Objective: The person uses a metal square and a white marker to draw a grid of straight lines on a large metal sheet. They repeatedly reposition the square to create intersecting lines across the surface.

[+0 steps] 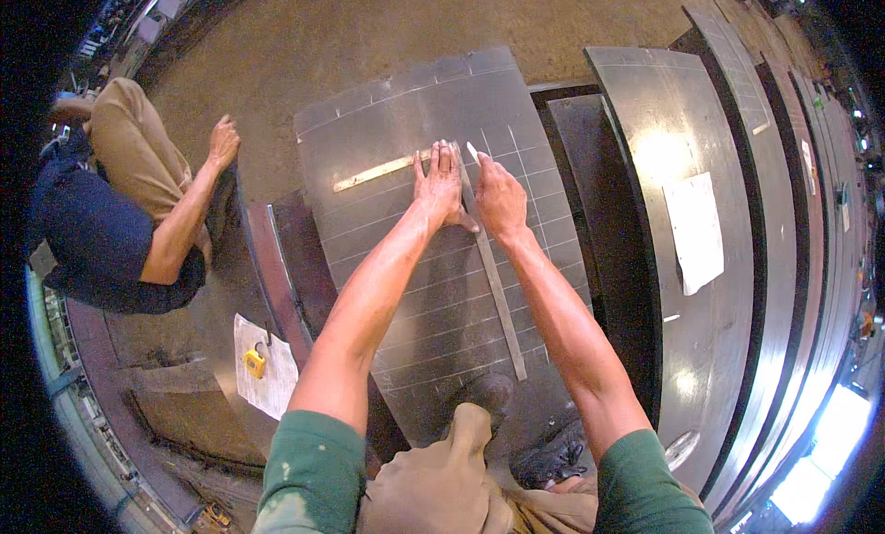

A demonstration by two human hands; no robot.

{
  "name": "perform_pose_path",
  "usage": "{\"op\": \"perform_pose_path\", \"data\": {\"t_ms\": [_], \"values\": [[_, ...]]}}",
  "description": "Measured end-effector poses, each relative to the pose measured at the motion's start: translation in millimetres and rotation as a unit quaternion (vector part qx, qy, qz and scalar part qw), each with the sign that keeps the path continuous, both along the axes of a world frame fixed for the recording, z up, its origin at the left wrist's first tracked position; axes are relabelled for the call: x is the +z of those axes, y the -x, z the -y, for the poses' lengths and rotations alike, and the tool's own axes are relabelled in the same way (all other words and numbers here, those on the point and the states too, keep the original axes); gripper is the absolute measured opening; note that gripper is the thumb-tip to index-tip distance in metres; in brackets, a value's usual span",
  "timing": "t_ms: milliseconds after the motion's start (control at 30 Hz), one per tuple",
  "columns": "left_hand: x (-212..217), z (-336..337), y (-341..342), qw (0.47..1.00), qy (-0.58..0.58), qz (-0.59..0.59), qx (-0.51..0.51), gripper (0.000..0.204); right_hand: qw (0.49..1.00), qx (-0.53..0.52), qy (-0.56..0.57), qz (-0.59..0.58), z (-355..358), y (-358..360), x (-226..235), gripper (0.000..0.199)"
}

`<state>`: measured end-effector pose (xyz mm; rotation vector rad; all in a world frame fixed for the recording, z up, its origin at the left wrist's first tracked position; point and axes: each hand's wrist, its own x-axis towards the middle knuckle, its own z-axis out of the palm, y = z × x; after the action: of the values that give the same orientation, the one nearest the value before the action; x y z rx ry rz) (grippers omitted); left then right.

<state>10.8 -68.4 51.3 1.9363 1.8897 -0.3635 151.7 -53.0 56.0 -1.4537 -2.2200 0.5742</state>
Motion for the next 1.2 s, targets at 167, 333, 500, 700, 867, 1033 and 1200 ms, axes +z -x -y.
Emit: {"op": "perform_pose_path", "data": {"t_ms": [167, 333, 500, 700, 867, 1033, 1200], "values": [[4.9, -2.2, 2.0, 1.0, -0.009, -0.024, 0.008, 0.169, 0.997, 0.02, -0.054, -0.049, -6.0, 3.0, -0.3, 0.04], [-1.3, 10.6, -2.0, 0.998, 0.041, -0.041, -0.002, 0.168, 1.0, 0.007, -0.01, -0.027, -7.4, -9.7, 12.7, 0.031], [-2.8, -1.3, 0.7, 0.998, 0.027, -0.06, -0.006, 0.167, 0.998, -0.003, -0.043, -0.055, -14.2, -24.6, 12.3, 0.031], [-0.1, -1.4, -1.6, 0.998, 0.028, -0.053, -0.008, 0.166, 0.999, -0.015, -0.016, -0.036, -7.0, -34.2, 16.6, 0.031], [3.6, -1.5, 2.2, 0.998, 0.034, -0.048, -0.006, 0.166, 0.999, -0.018, -0.008, -0.033, 1.4, -32.6, 17.4, 0.031], [3.9, -0.8, -0.8, 0.998, 0.02, -0.052, -0.004, 0.167, 0.998, -0.029, -0.023, -0.054, 1.5, -31.4, 10.7, 0.03], [4.1, -2.2, 3.3, 0.999, 0.043, -0.034, 0.002, 0.167, 0.999, -0.028, 0.02, -0.018, 0.1, -24.7, 8.7, 0.03]]}}
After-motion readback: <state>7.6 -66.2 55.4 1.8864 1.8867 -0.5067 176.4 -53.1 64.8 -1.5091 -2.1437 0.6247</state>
